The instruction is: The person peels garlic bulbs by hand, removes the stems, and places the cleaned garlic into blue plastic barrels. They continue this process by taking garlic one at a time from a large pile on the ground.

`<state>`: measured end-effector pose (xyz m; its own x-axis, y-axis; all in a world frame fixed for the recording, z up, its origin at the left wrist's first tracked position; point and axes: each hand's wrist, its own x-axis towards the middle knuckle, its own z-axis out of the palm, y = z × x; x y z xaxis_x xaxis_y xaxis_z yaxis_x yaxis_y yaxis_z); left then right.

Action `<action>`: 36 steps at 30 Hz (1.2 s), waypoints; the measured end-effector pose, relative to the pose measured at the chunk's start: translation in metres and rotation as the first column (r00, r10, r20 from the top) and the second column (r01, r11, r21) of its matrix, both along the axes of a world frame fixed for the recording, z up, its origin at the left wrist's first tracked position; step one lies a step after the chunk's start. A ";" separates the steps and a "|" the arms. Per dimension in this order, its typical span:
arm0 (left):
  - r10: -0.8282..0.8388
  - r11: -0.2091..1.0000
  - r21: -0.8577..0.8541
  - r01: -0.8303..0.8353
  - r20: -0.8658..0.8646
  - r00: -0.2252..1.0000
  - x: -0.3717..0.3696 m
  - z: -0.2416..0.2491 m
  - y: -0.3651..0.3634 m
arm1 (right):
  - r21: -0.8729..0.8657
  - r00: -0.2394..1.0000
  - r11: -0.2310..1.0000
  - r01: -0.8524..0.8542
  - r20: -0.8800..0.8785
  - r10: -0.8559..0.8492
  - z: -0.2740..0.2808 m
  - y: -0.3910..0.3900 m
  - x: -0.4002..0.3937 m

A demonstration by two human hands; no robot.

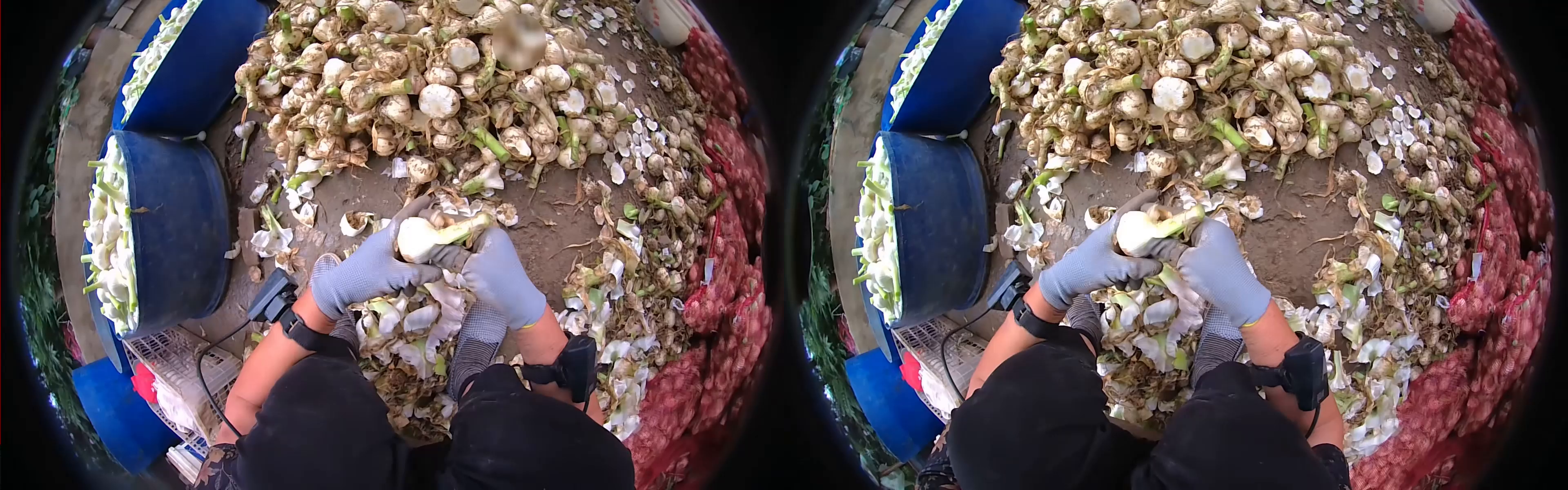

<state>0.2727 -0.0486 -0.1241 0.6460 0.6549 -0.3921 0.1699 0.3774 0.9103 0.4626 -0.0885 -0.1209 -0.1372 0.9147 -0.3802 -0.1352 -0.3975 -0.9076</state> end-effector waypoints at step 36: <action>0.479 0.818 -0.500 -0.286 0.314 0.820 -0.026 0.004 0.003 | 0.498 0.697 0.804 -0.324 0.701 -0.153 0.020 0.017 -0.022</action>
